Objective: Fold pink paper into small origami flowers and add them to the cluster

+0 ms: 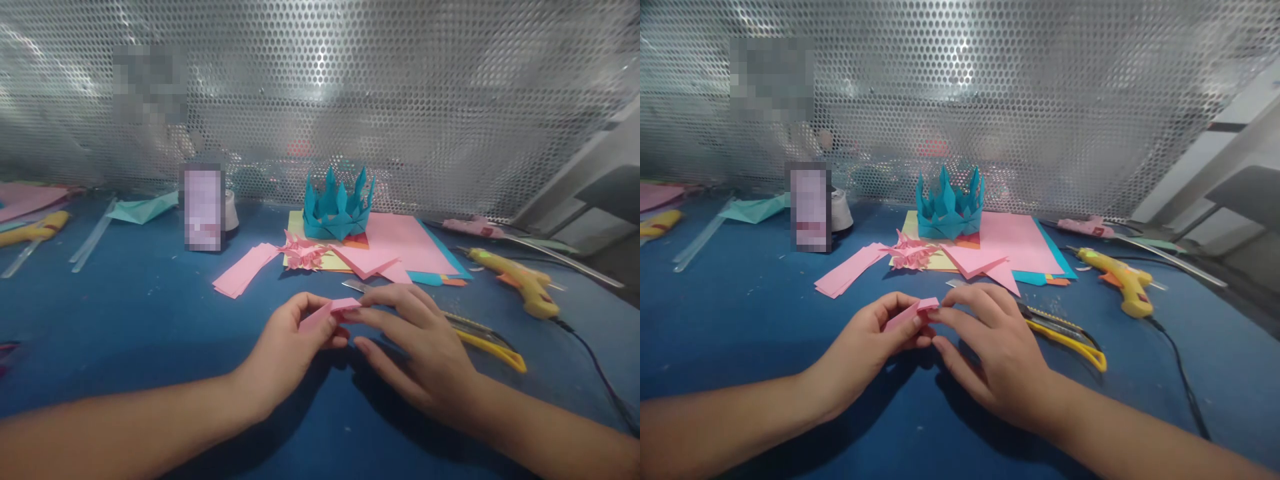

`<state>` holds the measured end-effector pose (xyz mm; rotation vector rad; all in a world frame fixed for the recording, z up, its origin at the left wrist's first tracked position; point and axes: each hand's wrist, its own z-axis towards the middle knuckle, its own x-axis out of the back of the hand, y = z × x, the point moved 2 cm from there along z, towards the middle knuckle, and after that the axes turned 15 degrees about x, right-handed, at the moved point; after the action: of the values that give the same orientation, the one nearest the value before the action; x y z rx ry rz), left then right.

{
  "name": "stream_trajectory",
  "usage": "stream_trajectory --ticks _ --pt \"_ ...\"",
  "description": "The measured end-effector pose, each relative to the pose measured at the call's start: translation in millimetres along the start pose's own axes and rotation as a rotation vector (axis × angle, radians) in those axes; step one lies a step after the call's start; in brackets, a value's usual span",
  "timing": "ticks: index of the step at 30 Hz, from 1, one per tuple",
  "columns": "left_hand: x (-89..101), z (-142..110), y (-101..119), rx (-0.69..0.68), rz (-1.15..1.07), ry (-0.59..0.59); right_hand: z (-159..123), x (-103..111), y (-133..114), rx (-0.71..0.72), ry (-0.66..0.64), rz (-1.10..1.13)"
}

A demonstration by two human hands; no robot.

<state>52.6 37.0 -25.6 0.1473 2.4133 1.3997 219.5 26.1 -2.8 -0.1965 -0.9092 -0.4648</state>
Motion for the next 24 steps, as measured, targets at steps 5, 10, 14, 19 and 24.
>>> stream_trajectory --ticks 5,10,14,19,24 --pt "0.0 0.0 -0.8 0.005 0.018 0.012 1.5 -1.5 -0.5 -0.057 0.022 0.103" --pt "0.5 1.3 -0.1 -0.019 0.007 0.029 2.6 -0.5 -2.4 -0.135 0.002 0.054" --pt "1.0 1.8 0.5 -0.029 0.024 0.045 3.5 0.8 -5.5 -0.093 -0.041 0.055" --pt "1.5 0.7 0.4 -0.055 0.015 0.032 4.9 3.8 -8.7 -0.043 -0.074 -0.004" --pt "0.0 0.1 1.2 -0.030 0.016 0.018 5.9 5.3 -9.1 -0.051 -0.077 -0.012"
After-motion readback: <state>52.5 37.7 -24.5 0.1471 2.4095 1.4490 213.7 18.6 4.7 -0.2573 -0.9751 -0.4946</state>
